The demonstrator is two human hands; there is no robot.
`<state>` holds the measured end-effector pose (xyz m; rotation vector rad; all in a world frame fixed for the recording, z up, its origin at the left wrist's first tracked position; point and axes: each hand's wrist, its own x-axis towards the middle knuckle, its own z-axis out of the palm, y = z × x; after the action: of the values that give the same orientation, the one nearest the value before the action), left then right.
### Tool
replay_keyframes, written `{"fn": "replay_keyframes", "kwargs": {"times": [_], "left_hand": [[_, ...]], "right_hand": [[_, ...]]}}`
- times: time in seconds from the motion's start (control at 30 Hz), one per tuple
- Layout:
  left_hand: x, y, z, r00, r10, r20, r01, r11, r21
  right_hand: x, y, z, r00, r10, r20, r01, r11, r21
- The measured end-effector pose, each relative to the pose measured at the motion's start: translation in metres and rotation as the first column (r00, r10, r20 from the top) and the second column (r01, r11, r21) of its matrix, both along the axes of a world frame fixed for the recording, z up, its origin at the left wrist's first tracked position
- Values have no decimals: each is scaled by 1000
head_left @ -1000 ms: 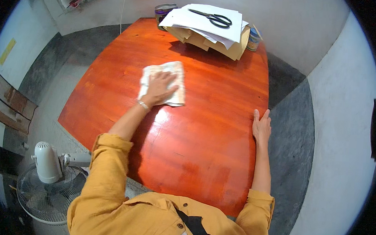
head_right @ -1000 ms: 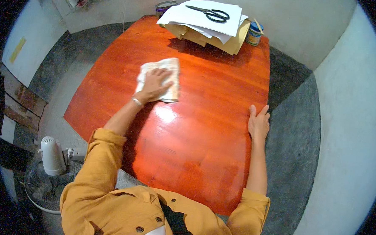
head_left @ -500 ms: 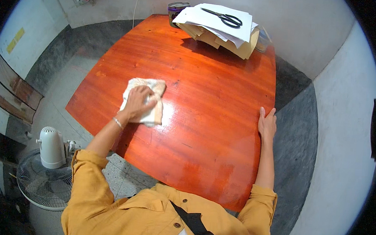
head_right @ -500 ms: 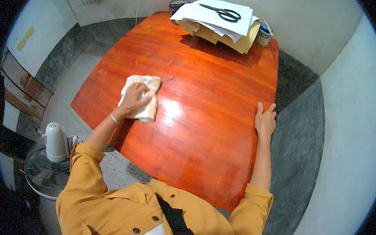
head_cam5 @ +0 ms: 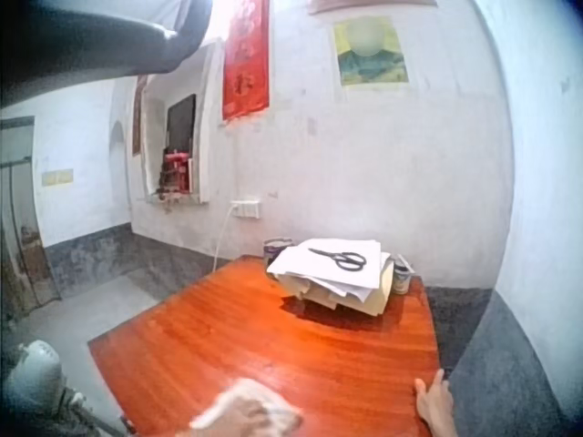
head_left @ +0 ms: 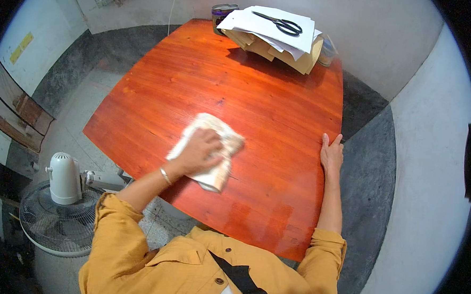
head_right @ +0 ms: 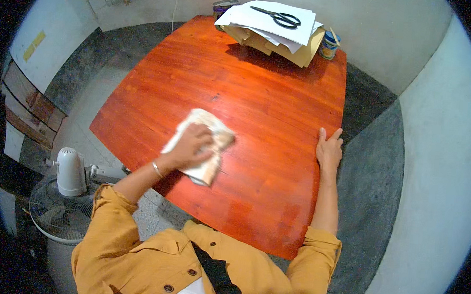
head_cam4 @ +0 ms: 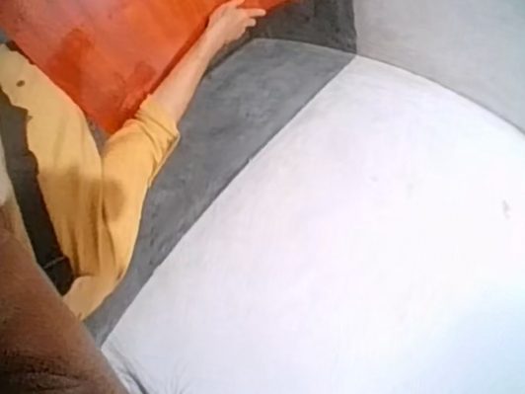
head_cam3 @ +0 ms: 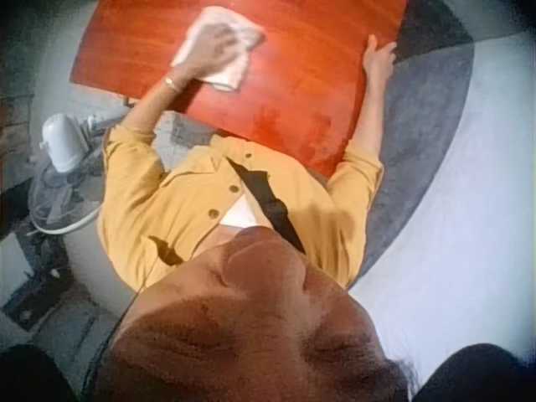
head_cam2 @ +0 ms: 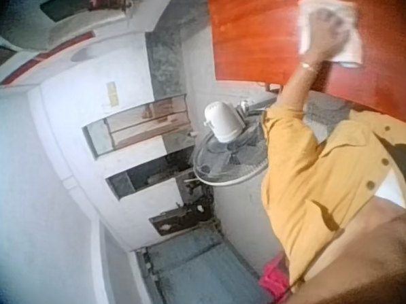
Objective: The person wipes a light wooden table with a white cloth, moving methodically across the surface. They then move to a red table and continue wiping it with the same cloth, covering the entire surface area.
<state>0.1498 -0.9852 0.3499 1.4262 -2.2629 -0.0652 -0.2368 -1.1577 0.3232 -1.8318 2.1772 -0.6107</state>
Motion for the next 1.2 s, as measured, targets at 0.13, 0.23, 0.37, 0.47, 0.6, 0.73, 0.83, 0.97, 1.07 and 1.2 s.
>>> {"fn": "replay_keyframes", "kwargs": {"times": [0.13, 0.23, 0.37, 0.47, 0.6, 0.73, 0.83, 0.97, 1.07, 1.2], "left_hand": [[95, -20, -16, 864, 503, 15, -502, 864, -25], [91, -48, -14, 789, 612, 56, -612, 791, -22], [24, -83, -24, 930, 363, 52, -360, 931, -51], [-30, -81, -18, 986, 126, 108, -133, 989, 61], [-34, -67, -11, 951, 48, -306, -51, 999, -2], [22, -64, -16, 885, 323, -335, -399, 897, -188], [75, -52, -26, 774, 601, -199, -629, 764, -143], [148, -6, -44, 530, 847, 40, -844, 531, -68], [163, 34, -36, 344, 924, 166, -939, 343, 34], [154, 45, -33, 285, 940, 186, -957, 268, 111]], "right_hand": [[8, 1, 7, 1000, 5, -5, -5, 1000, 5], [11, 4, 8, 1000, 2, 2, -2, 1000, 16], [18, 6, 17, 999, -27, 36, 26, 999, 47], [10, 3, -3, 917, 29, -397, -171, 930, -326], [63, 21, 10, 856, 363, -369, -503, 752, -427], [169, 71, 49, 619, 734, -278, -784, 561, -264], [218, 107, 37, 433, 813, -391, -884, 468, -4], [203, 87, 22, 405, 850, -336, -901, 434, 13], [136, 19, 0, 604, 723, -335, -795, 575, -193], [78, -78, -6, 862, 431, -267, -499, 815, -294]]}}
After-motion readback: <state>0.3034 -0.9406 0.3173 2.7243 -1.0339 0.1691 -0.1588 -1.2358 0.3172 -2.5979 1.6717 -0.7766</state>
